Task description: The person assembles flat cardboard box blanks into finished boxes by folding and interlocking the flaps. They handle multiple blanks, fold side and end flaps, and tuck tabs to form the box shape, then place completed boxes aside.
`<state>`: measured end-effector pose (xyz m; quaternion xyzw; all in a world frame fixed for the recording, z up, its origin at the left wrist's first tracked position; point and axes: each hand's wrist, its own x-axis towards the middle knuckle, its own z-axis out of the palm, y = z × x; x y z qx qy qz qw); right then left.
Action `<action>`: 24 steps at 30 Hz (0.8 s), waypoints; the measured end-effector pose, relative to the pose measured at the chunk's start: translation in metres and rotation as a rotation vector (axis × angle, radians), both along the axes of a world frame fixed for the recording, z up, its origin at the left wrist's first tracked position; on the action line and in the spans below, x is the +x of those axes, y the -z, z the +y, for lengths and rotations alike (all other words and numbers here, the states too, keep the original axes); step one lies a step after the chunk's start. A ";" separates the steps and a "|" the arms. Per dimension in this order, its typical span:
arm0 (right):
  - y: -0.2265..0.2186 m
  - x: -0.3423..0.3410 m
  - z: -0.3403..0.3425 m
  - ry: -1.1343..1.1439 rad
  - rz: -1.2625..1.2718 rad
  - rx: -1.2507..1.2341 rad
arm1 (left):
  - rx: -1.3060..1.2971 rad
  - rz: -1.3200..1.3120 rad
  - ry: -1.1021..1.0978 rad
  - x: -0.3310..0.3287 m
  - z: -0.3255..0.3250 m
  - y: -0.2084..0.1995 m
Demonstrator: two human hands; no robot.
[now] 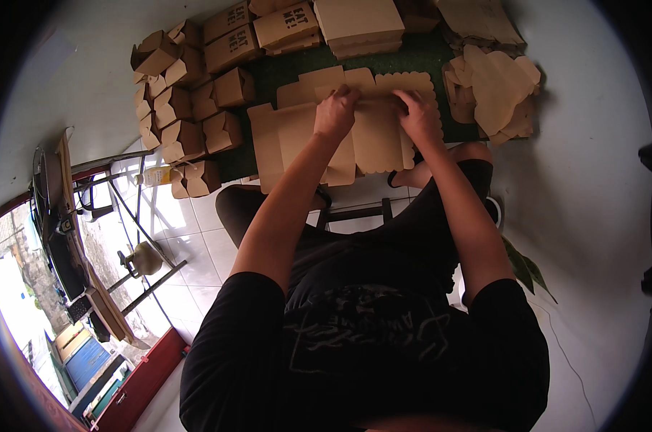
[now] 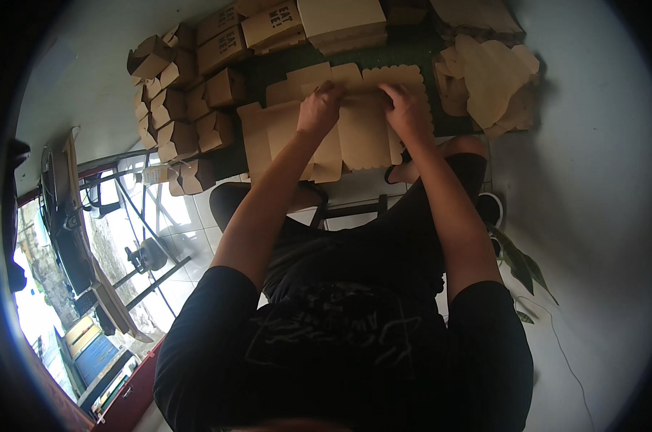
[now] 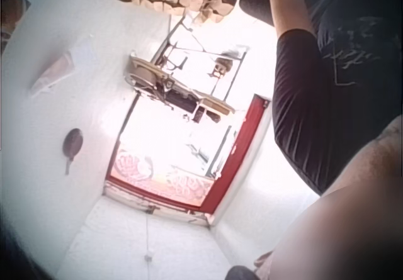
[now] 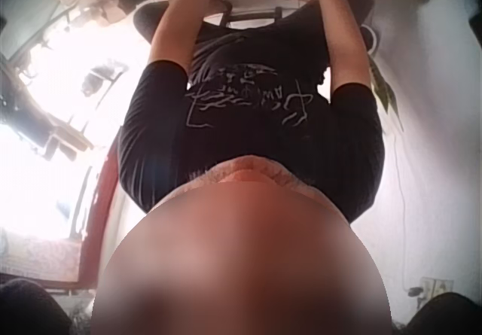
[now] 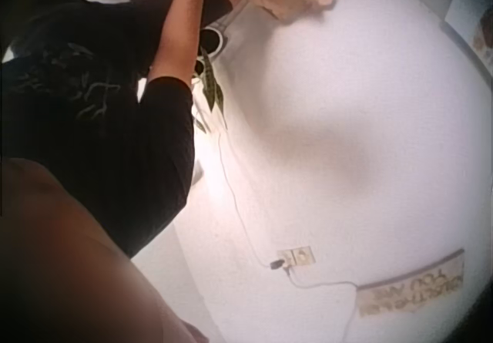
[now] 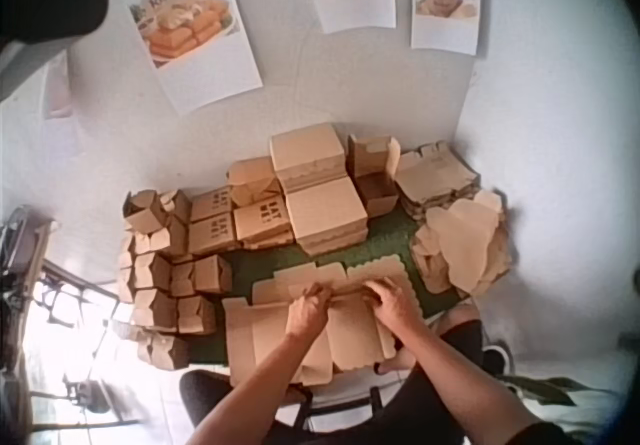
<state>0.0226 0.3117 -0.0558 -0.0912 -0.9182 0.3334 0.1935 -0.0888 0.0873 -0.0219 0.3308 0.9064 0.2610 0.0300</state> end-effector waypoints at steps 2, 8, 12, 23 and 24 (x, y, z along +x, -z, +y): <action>-0.004 0.000 -0.002 -0.039 0.002 0.042 | 0.019 0.028 0.007 0.003 -0.001 0.002; -0.008 0.009 -0.011 -0.222 -0.119 0.313 | 0.043 0.097 0.087 0.011 -0.005 0.009; -0.002 0.009 -0.017 -0.278 -0.221 0.358 | 0.062 0.123 0.137 0.017 -0.008 0.010; -0.020 0.011 -0.044 -0.186 -0.257 0.538 | -0.203 0.118 0.108 0.050 -0.004 0.006; -0.019 0.012 -0.046 -0.178 -0.273 0.560 | -0.223 0.147 0.108 0.054 -0.003 0.009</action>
